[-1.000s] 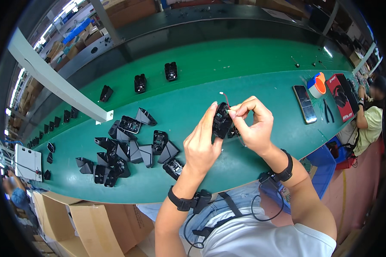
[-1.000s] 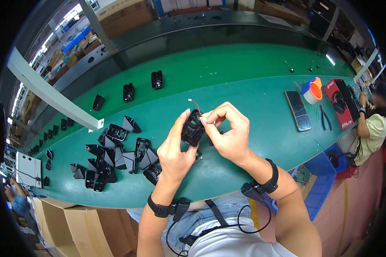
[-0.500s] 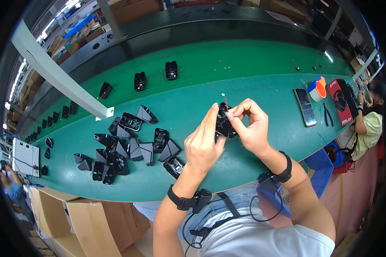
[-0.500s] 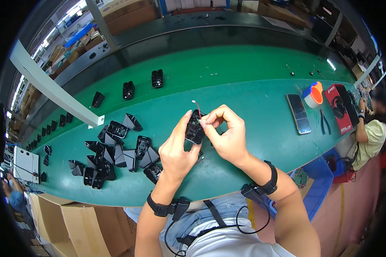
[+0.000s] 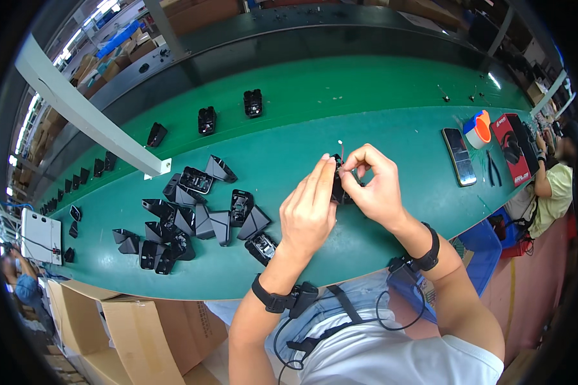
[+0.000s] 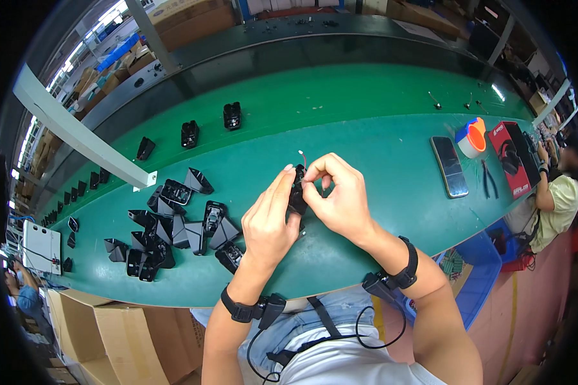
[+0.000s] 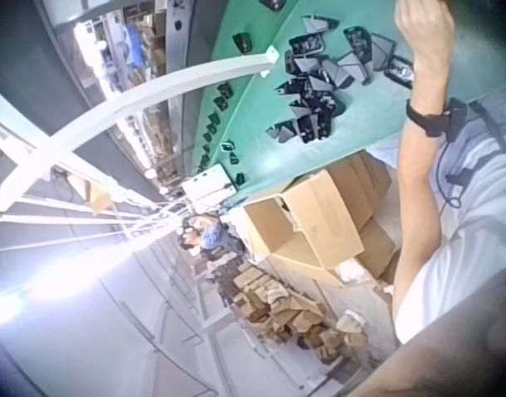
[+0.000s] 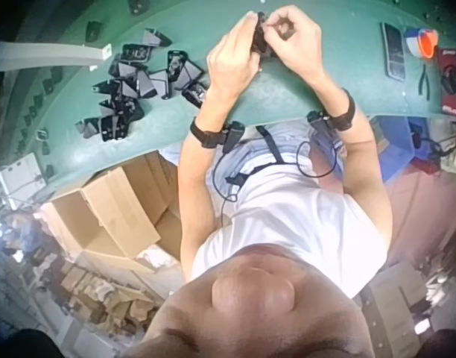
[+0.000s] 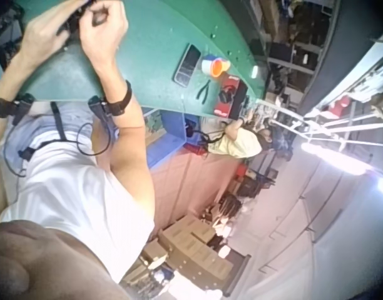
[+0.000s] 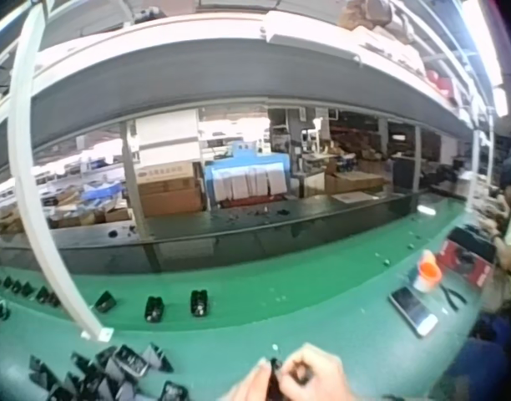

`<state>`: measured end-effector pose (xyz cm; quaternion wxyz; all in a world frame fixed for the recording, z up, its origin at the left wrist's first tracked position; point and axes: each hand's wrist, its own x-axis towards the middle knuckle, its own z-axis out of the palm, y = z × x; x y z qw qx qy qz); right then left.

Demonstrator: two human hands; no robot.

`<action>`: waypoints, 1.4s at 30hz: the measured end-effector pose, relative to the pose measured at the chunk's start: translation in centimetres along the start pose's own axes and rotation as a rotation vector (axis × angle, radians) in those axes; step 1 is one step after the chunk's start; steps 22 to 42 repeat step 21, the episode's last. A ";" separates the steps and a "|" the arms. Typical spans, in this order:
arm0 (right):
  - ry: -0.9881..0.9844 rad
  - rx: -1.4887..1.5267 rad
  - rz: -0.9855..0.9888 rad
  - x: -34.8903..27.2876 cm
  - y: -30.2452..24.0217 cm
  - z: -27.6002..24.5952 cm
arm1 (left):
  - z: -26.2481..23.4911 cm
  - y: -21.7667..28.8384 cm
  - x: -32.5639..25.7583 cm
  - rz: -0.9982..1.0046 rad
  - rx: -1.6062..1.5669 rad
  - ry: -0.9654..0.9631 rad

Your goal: The person assembles small black electronic devices on a green workbench. They pick up a black casing, insert a small circuit board with wires, and place the assembled unit on the table. The person repeats this process, handling multiple casings and circuit boards, and occasionally moves items into a cardboard box.

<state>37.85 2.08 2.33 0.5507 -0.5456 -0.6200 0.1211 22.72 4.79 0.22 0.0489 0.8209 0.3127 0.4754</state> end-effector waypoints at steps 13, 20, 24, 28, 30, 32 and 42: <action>-0.068 0.278 0.195 0.7 0.9 -0.8 | -0.5 -0.4 0.9 -0.117 -0.355 0.028; -0.314 0.554 0.310 0.7 1.9 -1.2 | -0.8 -0.3 1.1 -0.214 -0.559 -0.040; -0.314 0.554 0.310 0.6 1.9 -1.2 | -0.8 -0.4 1.0 -0.203 -0.564 -0.061; -0.314 0.554 0.310 0.6 1.9 -1.2 | -0.8 -0.4 1.0 -0.203 -0.564 -0.061; -0.314 0.554 0.310 0.6 1.9 -1.2 | -0.8 -0.4 1.0 -0.203 -0.564 -0.061; -0.314 0.554 0.310 0.6 1.9 -1.2 | -0.8 -0.4 1.0 -0.203 -0.564 -0.061; -0.314 0.554 0.310 0.6 1.9 -1.2 | -0.8 -0.4 1.0 -0.203 -0.564 -0.061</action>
